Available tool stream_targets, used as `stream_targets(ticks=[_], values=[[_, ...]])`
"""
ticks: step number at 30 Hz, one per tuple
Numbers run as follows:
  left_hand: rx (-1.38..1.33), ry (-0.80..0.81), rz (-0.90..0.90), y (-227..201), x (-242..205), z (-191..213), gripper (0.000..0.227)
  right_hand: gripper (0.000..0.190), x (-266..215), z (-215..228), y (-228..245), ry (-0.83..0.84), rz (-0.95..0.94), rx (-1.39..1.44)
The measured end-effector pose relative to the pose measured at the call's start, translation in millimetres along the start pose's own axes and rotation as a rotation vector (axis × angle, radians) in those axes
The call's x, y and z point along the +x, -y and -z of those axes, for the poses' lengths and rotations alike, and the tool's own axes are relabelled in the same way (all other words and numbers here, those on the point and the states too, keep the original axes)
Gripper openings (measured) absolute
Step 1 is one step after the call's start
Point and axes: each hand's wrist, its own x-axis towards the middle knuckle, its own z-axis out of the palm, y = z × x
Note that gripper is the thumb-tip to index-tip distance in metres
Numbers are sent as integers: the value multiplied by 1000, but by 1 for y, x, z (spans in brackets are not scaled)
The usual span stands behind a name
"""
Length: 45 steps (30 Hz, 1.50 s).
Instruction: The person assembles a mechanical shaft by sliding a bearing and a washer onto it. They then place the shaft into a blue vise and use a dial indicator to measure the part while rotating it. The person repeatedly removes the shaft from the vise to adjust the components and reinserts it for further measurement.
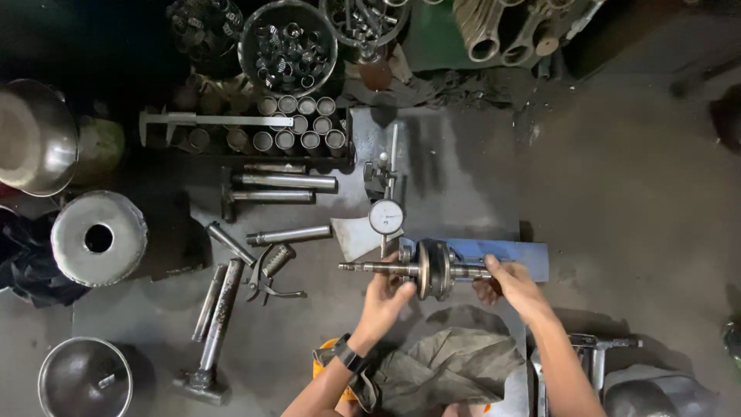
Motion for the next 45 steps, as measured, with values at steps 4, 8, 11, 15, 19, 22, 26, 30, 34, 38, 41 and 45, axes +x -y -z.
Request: stream_targets(ticks=[4, 8, 11, 15, 19, 22, 26, 30, 34, 38, 41, 45], values=[[-69, 37, -53, 15, -3, -2, 77, 55, 9, -2, -25, 21, -45, 194], [-78, 35, -31, 17, -2, -1, 75, 43, 0, -2, -5, 81, 82, 149], [-45, 13, -16, 17, -2, 0, 74, 31, -13, -5, 15, 26, 113, 52], [-80, 5, 24, 15, -3, -1, 75, 30, -38, -13, 51, -49, 169, -67], [-64, 20, 5, 12, -3, -2, 75, 45, -35, -14, 46, -15, -31, 235], [-72, 14, 20, 15, -2, 0, 78, 43, 4, 2, -27, 69, 107, 151], [-90, 14, 23, 14, -3, -1, 78, 42, -7, -3, -9, -10, 83, 79], [-93, 16, 29, 23, -1, 1, 77, 22, -30, -9, 25, -49, 195, 26], [-90, 20, 18, 25, -3, 4, 74, 34, -32, -1, 31, -106, 248, -64], [-72, 35, 31, 25, -2, 4, 69, 52, 1, 14, -32, -120, 246, 261], [-41, 2, 39, 30, -1, 6, 69, 29, 8, -14, -49, -352, 260, -48], [-19, -16, 35, 19, -3, 1, 68, 37, 14, -58, -28, -500, 540, -647]])
